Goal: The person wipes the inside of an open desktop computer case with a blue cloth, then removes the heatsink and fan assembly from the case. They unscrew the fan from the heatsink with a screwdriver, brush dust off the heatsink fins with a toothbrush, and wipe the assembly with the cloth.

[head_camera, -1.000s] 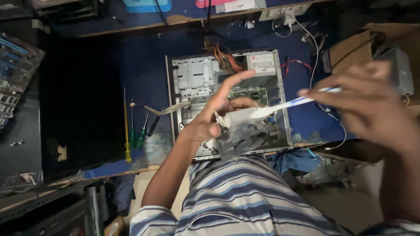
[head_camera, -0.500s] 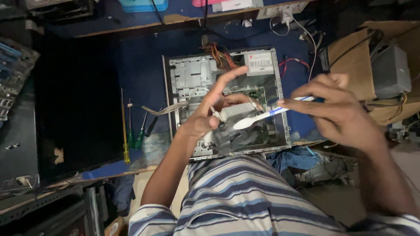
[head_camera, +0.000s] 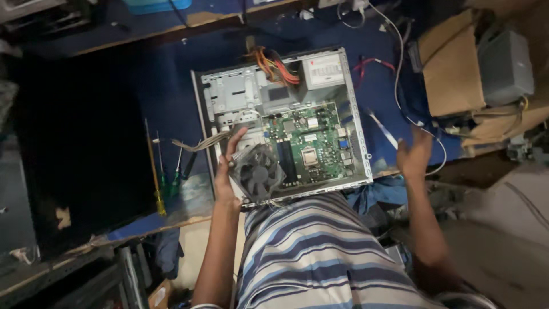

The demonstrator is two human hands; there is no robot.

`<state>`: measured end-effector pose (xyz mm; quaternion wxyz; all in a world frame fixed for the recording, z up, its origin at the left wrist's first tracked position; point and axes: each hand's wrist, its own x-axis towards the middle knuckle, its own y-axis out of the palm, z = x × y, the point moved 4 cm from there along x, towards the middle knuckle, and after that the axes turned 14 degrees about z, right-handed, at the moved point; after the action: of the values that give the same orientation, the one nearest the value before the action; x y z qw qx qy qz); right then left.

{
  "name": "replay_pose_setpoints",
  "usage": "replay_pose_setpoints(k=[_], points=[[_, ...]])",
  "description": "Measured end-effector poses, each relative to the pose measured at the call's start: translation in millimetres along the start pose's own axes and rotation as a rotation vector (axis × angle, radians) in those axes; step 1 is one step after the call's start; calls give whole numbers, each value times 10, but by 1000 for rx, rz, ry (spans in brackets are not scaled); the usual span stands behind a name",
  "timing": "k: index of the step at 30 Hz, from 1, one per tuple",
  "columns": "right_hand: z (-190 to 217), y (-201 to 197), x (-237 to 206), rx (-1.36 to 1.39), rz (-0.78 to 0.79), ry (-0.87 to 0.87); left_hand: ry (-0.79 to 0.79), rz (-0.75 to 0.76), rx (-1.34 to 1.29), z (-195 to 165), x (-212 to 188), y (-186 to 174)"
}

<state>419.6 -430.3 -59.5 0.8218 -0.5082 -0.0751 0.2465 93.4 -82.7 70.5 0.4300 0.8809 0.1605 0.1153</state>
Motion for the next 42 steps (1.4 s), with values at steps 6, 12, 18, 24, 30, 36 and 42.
replay_pose_setpoints(k=[6, 12, 18, 24, 30, 36, 42], points=[[957, -64, -542, 945, 388, -59, 130, 272, 1181, 21, 173, 690], [1667, 619, -1257, 1680, 928, -41, 276, 832, 1870, 142, 368, 1322], [1787, 464, -1191, 1777, 910, -128, 290, 615, 1717, -251, 371, 1388], [2392, -177, -1216, 1639, 996, -375, -104, 213, 322, 84, 190, 916], [2242, -555, -1509, 583, 258, -500, -271, 123, -74, 548, -107, 653], [217, -43, -1733, 949, -330, 50, -157, 115, -243, 852, -402, 574], [-2246, 1474, -1691, 530, 269, 643, 225, -266, 2, 1041, -1011, -210]])
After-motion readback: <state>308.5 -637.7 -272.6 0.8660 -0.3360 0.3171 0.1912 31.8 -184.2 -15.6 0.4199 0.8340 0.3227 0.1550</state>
